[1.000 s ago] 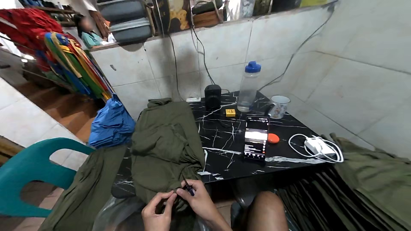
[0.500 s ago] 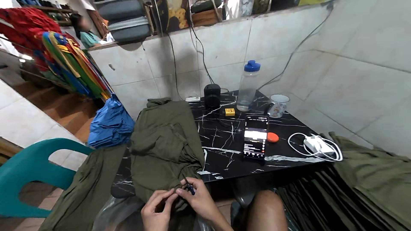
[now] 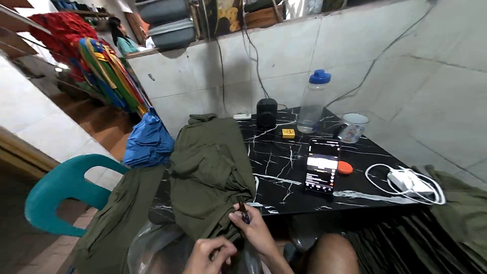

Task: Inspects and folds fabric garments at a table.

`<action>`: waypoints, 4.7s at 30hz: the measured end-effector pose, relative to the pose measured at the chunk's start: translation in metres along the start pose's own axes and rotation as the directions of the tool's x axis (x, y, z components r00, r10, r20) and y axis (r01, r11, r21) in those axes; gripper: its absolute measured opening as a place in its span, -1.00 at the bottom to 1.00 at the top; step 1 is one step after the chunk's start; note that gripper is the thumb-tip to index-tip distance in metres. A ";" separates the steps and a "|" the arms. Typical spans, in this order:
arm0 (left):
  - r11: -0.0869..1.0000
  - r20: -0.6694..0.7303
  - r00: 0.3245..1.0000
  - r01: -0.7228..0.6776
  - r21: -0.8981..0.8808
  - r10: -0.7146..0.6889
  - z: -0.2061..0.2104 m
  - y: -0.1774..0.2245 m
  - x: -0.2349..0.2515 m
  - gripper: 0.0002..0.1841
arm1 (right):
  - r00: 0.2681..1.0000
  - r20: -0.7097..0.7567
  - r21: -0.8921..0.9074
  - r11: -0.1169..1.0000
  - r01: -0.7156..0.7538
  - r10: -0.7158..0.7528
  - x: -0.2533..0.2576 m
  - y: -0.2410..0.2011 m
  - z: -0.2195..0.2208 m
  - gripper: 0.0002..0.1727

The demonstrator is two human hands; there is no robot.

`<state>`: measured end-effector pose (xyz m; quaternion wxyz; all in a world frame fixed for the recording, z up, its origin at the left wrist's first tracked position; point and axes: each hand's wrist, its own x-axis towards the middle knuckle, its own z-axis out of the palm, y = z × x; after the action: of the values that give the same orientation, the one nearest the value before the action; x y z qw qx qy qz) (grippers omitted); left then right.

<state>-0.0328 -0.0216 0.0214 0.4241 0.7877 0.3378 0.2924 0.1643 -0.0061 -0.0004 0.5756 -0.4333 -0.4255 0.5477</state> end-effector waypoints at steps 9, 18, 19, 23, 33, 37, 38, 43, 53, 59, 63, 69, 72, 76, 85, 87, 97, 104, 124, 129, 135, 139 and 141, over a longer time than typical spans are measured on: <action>0.978 -0.537 0.840 0.037 0.203 0.079 0.011 -0.004 0.016 -0.71 | 0.999 0.020 0.073 0.996 -0.052 0.051 -0.002 0.001 0.001 -0.79; 0.959 -0.646 0.738 -0.004 0.283 0.193 0.028 -0.013 0.017 -0.84 | 0.996 -0.035 0.075 0.994 -0.074 0.077 -0.005 0.000 0.006 -0.78; 0.957 -0.646 0.736 -0.012 0.288 0.204 0.027 -0.012 0.016 -0.90 | 0.996 -0.045 0.065 0.995 -0.074 0.077 -0.005 0.001 0.007 -0.77; 0.987 -0.620 0.779 0.008 0.158 0.093 0.026 -0.005 0.010 -0.96 | 0.994 -0.040 0.068 0.993 -0.097 0.100 -0.003 0.004 0.004 -0.75; 0.976 -0.181 0.977 -0.144 -0.166 0.114 0.007 -0.001 -0.002 -0.90 | 0.999 -0.030 -0.013 1.000 0.024 -0.024 -0.003 0.001 0.002 -0.79; 0.952 0.134 0.977 0.126 0.278 -0.168 -0.016 -0.003 -0.006 -0.87 | 1.000 -0.003 -0.049 0.999 0.018 -0.019 -0.004 -0.001 0.000 -0.84; 0.932 0.214 0.947 0.161 0.324 -0.238 -0.020 -0.001 -0.006 -0.85 | 1.000 0.006 -0.057 0.998 0.017 -0.016 -0.005 -0.002 0.000 -0.85; 0.983 -0.147 0.987 0.095 0.159 -0.071 -0.010 0.008 0.000 -0.85 | 0.997 0.064 -0.106 0.994 0.041 -0.034 -0.006 -0.003 0.000 -0.84; 0.994 -0.499 0.866 0.037 0.105 0.020 0.011 -0.006 0.022 -0.76 | 0.982 0.158 -0.225 0.965 0.138 -0.103 -0.004 0.005 0.001 -0.85; 0.998 -0.530 0.848 0.050 0.035 -0.024 0.015 -0.010 0.025 -0.93 | 0.985 0.154 -0.240 0.964 0.116 -0.081 -0.003 0.003 -0.001 -0.83; 0.999 -0.509 0.861 0.027 0.043 -0.001 0.022 -0.014 0.021 -0.93 | 0.988 0.116 -0.189 0.975 0.120 -0.099 -0.004 0.002 0.001 -0.83; 0.996 -0.586 0.807 -0.041 0.077 0.078 0.028 -0.017 0.022 -0.58 | 0.998 0.034 -0.076 0.996 0.051 -0.048 -0.005 0.002 0.004 -0.85; 0.977 -0.645 0.742 -0.056 0.208 0.180 0.033 -0.021 0.021 -0.75 | 0.997 0.042 -0.061 0.996 0.070 -0.068 -0.005 0.005 0.007 -0.87; 0.960 -0.666 0.707 -0.067 0.271 0.238 0.036 -0.021 0.020 -0.91 | 0.994 0.050 -0.098 0.990 0.100 -0.095 -0.005 0.007 0.008 -0.88; 0.992 -0.626 0.779 -0.044 -0.115 -0.038 0.026 -0.011 0.019 -0.92 | 0.989 0.119 -0.242 0.963 0.119 -0.092 -0.006 0.002 0.006 -0.80; 0.987 -0.613 0.787 -0.042 -0.155 -0.063 0.025 -0.011 0.019 -0.91 | 0.986 0.137 -0.267 0.955 0.130 -0.097 -0.006 0.003 0.006 -0.78; 0.986 -0.645 0.764 -0.109 -0.130 -0.001 0.029 -0.016 0.020 -0.94 | 0.973 0.147 -0.339 0.915 0.218 -0.177 -0.006 0.005 0.010 -0.73; 0.990 -0.668 0.741 -0.134 -0.038 0.074 0.025 -0.011 0.020 -0.91 | 0.918 0.038 -0.658 0.681 0.321 -0.396 -0.016 -0.004 0.014 -0.55; 0.944 -0.583 0.756 -0.145 0.296 0.299 0.018 -0.017 0.020 -0.92 | 0.785 0.273 -0.846 0.249 0.471 -0.556 -0.018 0.004 0.016 -0.66; 0.954 -0.591 0.756 -0.154 0.257 0.281 0.022 -0.017 0.019 -0.94 | 0.926 -0.070 -0.694 0.685 0.221 -0.371 -0.018 -0.001 0.022 -0.51; 0.982 -0.536 0.824 -0.130 0.137 0.184 0.028 -0.001 0.014 -0.95 | 0.985 -0.037 -0.183 0.970 0.162 -0.171 -0.006 0.004 0.013 -0.75; 0.999 -0.013 1.000 -0.005 0.043 0.005 0.010 0.005 0.003 -0.73 | 0.982 -0.049 -0.243 0.956 0.164 -0.181 -0.003 0.006 0.007 -0.68; 0.992 0.066 0.998 -0.020 0.127 0.012 0.004 0.000 0.004 -0.71 | 0.986 -0.038 -0.234 0.961 0.147 -0.160 -0.003 0.004 0.006 -0.70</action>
<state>-0.0280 -0.0204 0.0203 0.3814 0.8251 0.3353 0.2477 0.1571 -0.0085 -0.0030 0.5741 -0.4781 -0.5020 0.4357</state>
